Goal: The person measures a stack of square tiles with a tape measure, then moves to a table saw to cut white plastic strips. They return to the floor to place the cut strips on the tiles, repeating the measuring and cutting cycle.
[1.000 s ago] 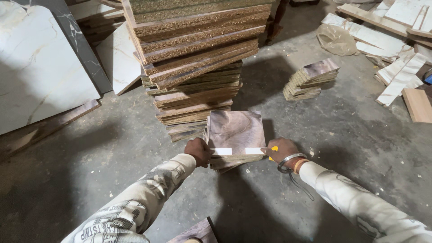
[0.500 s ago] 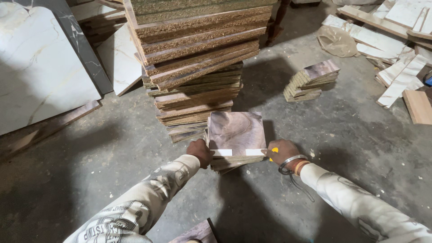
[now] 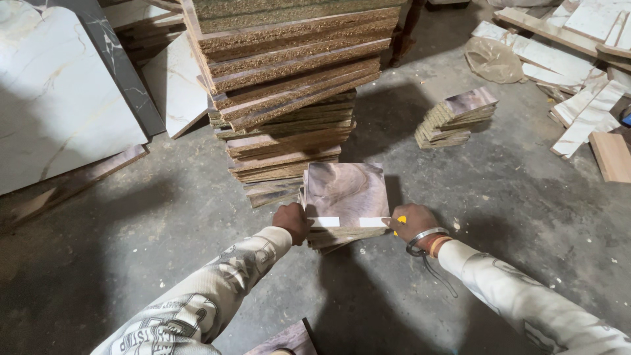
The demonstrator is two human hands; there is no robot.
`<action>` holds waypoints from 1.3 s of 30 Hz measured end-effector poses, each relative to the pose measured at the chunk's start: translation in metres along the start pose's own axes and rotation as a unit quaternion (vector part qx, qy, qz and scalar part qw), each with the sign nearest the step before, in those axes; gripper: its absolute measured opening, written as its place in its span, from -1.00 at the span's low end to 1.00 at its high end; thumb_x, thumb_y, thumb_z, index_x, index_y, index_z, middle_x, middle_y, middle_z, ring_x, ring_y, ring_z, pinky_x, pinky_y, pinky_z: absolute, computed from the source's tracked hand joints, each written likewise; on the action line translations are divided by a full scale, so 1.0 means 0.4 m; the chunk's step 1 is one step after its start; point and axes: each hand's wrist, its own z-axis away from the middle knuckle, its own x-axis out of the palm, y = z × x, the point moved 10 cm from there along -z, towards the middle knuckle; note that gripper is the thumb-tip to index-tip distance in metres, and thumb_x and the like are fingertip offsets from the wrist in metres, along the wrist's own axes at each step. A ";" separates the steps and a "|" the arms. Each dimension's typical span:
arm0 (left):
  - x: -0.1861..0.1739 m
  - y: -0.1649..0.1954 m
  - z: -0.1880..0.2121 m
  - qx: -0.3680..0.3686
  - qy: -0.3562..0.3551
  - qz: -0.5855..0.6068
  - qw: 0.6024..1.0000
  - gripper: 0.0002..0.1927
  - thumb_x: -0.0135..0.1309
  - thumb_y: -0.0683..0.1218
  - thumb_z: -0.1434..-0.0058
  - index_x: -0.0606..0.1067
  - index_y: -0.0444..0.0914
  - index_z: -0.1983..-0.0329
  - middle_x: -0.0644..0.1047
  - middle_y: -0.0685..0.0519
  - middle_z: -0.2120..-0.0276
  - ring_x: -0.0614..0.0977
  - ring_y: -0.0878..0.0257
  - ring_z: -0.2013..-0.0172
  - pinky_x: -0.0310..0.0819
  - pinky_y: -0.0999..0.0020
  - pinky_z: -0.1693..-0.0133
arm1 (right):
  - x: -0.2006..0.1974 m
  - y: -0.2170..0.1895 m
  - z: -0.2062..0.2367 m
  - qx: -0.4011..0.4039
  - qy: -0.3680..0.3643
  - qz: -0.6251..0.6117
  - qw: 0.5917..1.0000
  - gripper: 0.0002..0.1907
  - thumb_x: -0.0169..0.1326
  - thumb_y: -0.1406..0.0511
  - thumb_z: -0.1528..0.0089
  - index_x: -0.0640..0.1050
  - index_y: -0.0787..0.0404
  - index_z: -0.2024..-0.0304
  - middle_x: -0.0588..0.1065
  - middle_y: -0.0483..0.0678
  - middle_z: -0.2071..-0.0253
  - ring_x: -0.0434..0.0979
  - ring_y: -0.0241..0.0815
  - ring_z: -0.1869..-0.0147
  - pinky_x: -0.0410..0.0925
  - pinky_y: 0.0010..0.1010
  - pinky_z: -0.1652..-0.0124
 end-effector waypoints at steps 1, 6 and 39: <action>-0.005 0.003 0.001 0.007 0.010 -0.003 1.000 -0.65 0.29 0.11 -0.17 0.63 -0.29 0.26 0.64 -0.25 0.28 0.68 -0.14 0.18 0.57 0.08 0.07 | -0.001 0.000 0.000 0.000 0.003 0.002 1.000 -0.61 0.21 -0.04 -0.14 0.68 0.13 0.39 0.62 0.07 0.32 0.62 0.10 0.20 0.43 -0.15 0.10; 0.021 -0.004 0.000 -0.011 -0.044 -0.006 0.999 -0.66 0.24 0.10 -0.23 0.63 -0.29 0.31 0.67 -0.22 0.37 0.74 -0.07 0.26 0.61 0.13 0.13 | -0.002 -0.004 0.000 -0.009 0.006 0.007 1.000 -0.60 0.21 -0.04 -0.14 0.68 0.14 0.38 0.63 0.07 0.31 0.62 0.11 0.20 0.44 -0.15 0.09; 0.000 0.013 0.006 0.021 -0.044 0.013 0.999 -0.72 0.24 0.06 -0.22 0.61 -0.27 0.37 0.64 -0.13 0.51 0.72 0.03 0.38 0.61 0.16 0.15 | 0.001 0.006 0.012 0.033 0.005 0.001 0.999 -0.59 0.18 -0.06 -0.16 0.67 0.13 0.41 0.64 0.02 0.39 0.65 0.05 0.26 0.45 -0.18 0.12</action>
